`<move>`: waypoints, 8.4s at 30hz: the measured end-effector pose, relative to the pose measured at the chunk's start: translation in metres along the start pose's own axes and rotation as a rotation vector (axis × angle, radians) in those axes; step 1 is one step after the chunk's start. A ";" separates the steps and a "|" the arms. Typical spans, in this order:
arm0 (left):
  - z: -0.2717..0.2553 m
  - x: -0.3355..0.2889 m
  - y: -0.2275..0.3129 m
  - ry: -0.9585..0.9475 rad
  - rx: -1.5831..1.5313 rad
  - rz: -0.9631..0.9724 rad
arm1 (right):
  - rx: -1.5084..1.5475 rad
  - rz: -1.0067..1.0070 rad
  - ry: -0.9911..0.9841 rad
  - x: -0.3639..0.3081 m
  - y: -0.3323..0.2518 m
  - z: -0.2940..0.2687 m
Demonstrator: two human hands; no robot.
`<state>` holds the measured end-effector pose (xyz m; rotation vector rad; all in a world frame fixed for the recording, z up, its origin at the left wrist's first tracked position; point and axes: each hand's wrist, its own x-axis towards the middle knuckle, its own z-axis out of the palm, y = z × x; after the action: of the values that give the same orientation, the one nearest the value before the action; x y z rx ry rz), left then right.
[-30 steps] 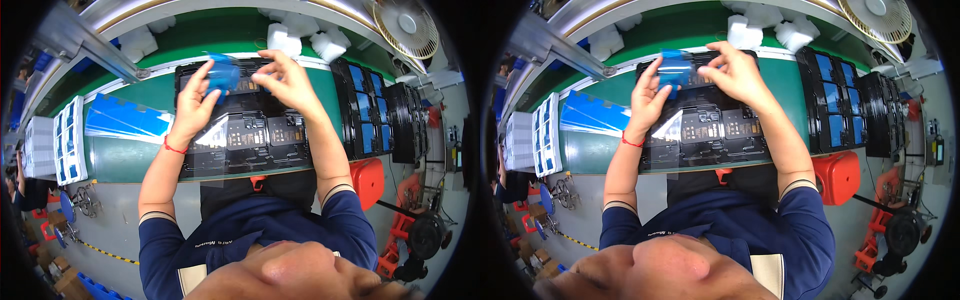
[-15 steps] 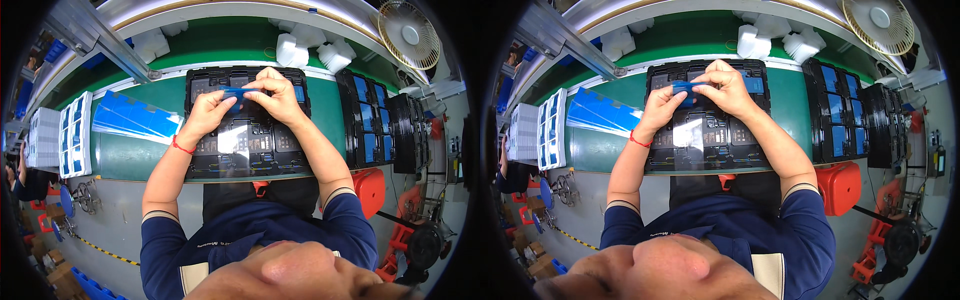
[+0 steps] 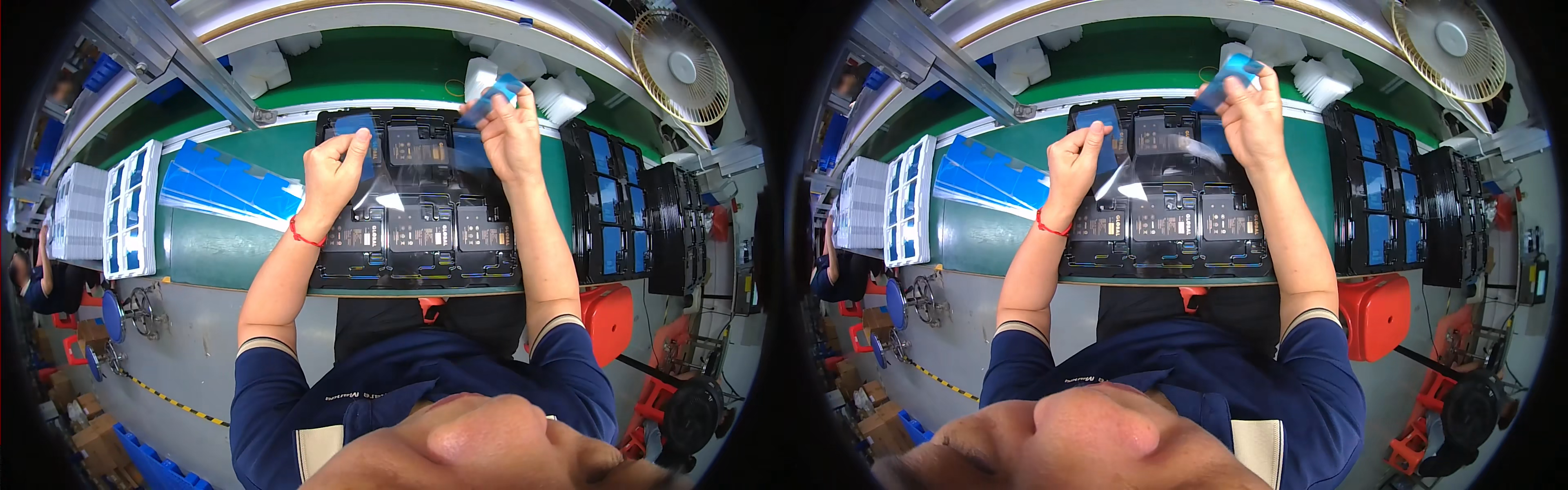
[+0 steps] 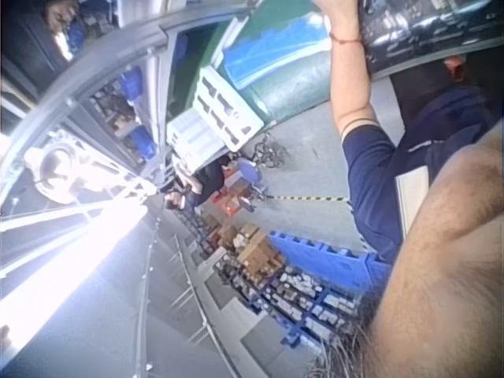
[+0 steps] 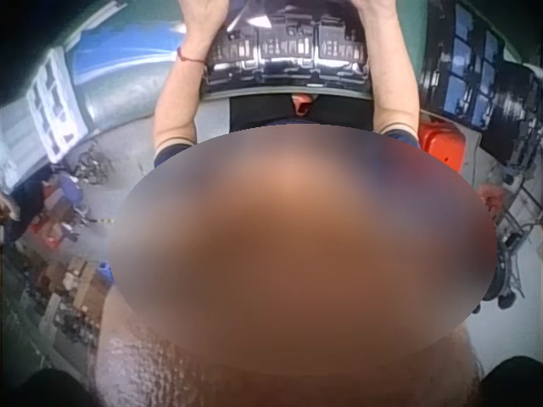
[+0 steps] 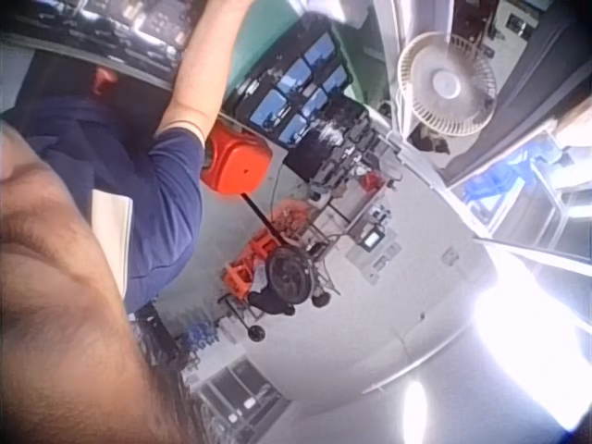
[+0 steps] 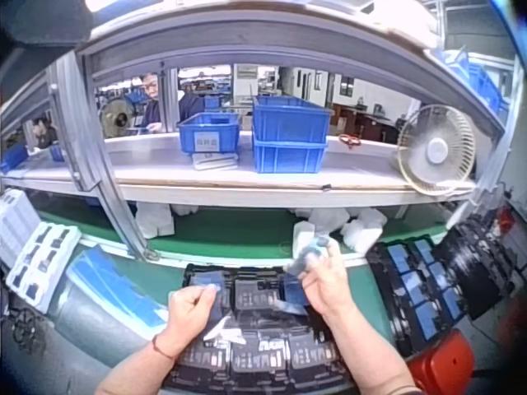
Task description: The person applies blue adhesive foam strips to black battery modules arranged in a tray. They peel the backing from each strip and press it onto the module surface, repeating the process across multiple units.
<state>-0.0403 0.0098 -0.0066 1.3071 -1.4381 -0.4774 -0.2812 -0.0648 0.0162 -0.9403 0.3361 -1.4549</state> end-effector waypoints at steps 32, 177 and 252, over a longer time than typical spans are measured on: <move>-0.036 0.018 -0.005 -0.101 -0.525 -0.258 | -0.849 0.578 0.055 -0.006 0.023 -0.010; -0.105 0.033 -0.025 -0.270 0.000 -0.486 | -0.879 0.576 -0.012 0.002 0.062 0.058; -0.049 0.018 -0.010 0.105 -0.390 0.028 | -0.992 0.506 -0.367 -0.066 -0.028 0.073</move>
<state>0.0105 0.0077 0.0095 0.9829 -1.2024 -0.6258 -0.2583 0.0256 0.0588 -1.7194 0.9829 -0.5733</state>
